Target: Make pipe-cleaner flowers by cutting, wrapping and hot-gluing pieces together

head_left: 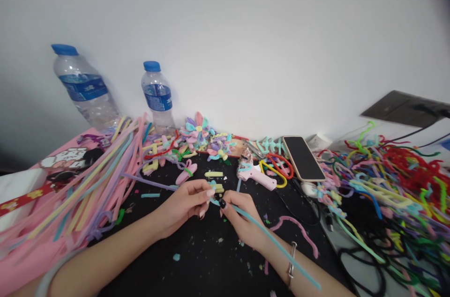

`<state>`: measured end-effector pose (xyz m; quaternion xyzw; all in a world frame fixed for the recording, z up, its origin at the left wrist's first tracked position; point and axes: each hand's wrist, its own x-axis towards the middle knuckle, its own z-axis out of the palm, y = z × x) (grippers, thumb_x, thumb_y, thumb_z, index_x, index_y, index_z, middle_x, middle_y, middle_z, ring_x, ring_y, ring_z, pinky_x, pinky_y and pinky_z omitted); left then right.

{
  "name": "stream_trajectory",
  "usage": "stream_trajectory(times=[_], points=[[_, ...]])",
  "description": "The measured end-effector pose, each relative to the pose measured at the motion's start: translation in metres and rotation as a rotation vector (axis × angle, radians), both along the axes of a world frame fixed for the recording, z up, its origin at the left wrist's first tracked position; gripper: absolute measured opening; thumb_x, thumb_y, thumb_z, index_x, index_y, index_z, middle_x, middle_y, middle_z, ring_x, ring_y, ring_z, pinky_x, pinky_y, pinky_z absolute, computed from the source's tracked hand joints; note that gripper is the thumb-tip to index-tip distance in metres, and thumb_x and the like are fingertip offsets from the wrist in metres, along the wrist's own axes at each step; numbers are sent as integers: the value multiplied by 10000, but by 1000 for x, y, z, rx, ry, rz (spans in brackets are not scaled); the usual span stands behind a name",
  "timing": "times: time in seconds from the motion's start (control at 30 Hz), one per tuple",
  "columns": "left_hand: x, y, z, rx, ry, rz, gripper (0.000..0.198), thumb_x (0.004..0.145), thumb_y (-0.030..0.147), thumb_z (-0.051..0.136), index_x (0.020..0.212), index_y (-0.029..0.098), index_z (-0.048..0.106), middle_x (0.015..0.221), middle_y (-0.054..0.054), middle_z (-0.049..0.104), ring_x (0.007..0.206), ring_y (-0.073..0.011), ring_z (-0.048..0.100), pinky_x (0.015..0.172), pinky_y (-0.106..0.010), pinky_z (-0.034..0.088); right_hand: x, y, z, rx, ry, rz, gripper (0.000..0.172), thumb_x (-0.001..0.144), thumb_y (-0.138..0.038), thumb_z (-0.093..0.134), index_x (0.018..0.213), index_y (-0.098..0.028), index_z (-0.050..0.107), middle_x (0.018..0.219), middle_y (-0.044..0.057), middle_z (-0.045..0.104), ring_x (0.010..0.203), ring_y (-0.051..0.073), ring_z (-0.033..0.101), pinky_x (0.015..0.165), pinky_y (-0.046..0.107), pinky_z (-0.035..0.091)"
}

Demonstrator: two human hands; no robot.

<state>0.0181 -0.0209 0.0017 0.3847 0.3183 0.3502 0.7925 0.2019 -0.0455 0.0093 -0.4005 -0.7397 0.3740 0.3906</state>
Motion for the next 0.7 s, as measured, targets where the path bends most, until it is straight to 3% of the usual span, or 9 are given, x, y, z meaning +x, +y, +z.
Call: stream_trajectory(times=[0.27,0.5,0.7], points=[[1,-1,0,82,67,-18,313,811,393,700,695,149,542,570,57,491,487,-64,406,502,-194,349,0,-1,-2,29,-3,12,311,923,-267,446,636,-180,529,579,-23,499,539,104,479,542,209,348],[-1,-3,8,182,205,-180,376,786,440,700,643,148,513,506,58,475,459,-71,407,491,-201,306,-2,0,-3,109,59,-30,338,941,-278,444,616,-190,472,563,-36,438,515,102,413,510,217,324],[-2,-2,8,199,228,-328,376,759,456,706,650,145,524,547,62,482,448,-64,427,467,-192,332,-1,0,-4,161,12,59,284,966,-290,412,733,-187,536,665,-1,532,599,122,497,571,229,403]])
